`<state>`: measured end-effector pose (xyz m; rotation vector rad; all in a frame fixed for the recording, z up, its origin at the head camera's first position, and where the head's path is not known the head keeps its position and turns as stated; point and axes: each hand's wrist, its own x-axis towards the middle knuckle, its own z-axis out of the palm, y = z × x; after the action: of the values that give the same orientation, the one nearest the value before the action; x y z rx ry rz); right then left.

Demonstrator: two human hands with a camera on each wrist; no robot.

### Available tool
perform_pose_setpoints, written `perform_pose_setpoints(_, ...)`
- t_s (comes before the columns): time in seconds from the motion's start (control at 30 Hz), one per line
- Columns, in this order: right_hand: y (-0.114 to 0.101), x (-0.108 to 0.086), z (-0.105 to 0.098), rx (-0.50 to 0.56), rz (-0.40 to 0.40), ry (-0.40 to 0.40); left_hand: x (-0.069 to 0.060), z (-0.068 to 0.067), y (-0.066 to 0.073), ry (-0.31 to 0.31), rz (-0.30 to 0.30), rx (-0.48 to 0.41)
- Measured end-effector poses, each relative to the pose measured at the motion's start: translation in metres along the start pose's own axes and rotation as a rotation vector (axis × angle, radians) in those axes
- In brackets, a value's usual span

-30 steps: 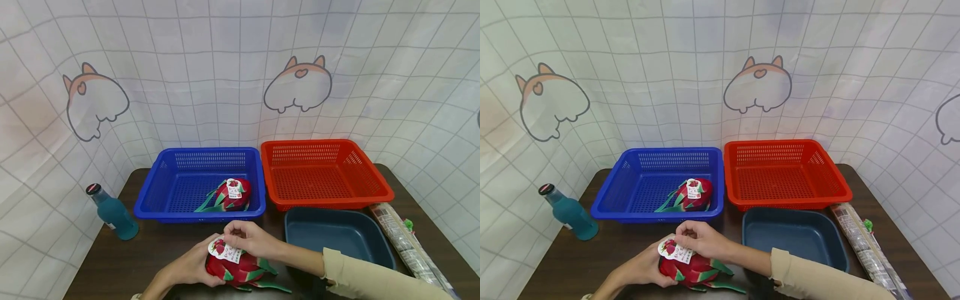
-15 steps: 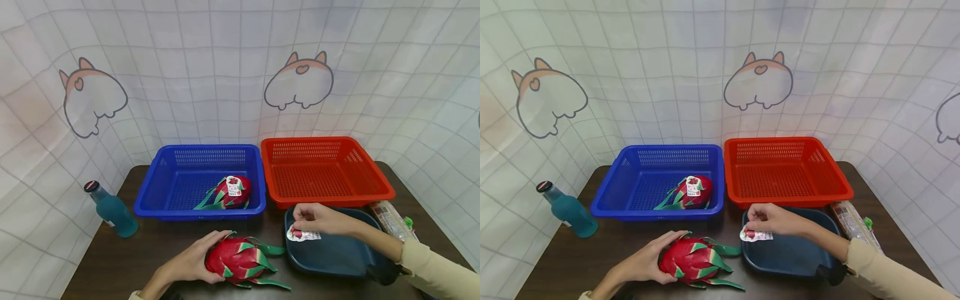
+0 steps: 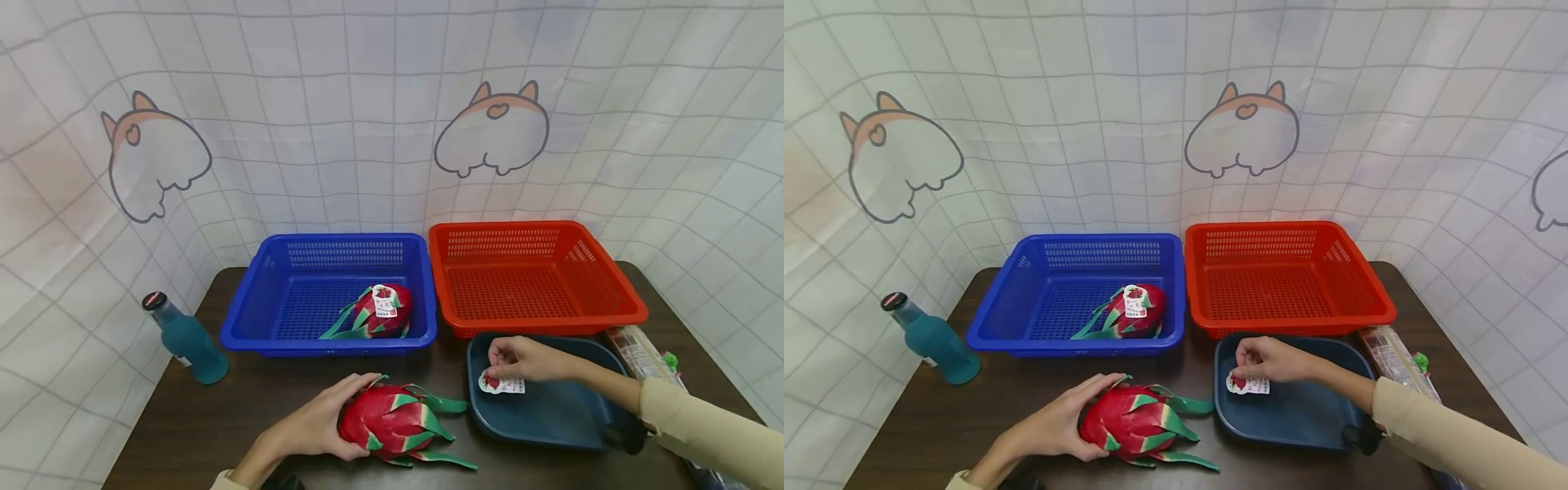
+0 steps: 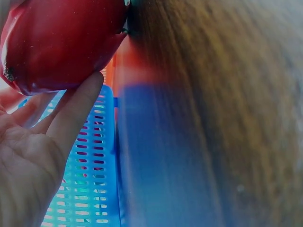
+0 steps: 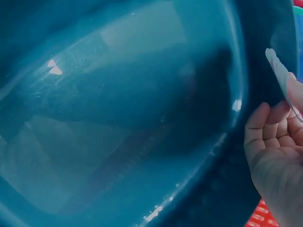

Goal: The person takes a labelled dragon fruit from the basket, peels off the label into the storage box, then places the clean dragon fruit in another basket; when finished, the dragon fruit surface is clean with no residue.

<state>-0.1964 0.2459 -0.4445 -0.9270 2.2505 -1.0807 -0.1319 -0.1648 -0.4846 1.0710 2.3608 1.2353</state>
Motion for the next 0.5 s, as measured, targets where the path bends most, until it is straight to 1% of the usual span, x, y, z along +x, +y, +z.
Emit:
perform_pose_setpoints(0.07,0.002,0.003,0.002,-0.014,-0.007,-0.007,0.000,0.000,0.000,0.000,-0.004,0.005)
perform_pose_setpoints(0.17,0.001,0.007,0.005,-0.082,-0.008,0.010,0.000,0.001,0.001,-0.002,-0.010,0.006)
perform_pose_setpoints(0.3,-0.003,0.013,0.007,-0.269,-0.020,0.027,0.001,0.000,0.001,-0.009,-0.017,0.004)
perform_pose_setpoints(0.4,-0.004,0.015,0.009,-0.403,-0.022,0.018,0.001,0.000,0.000,-0.008,-0.015,0.008)
perform_pose_setpoints(0.5,-0.003,0.016,0.012,-0.487,0.007,0.002,0.000,0.000,0.001,-0.004,-0.011,0.011)
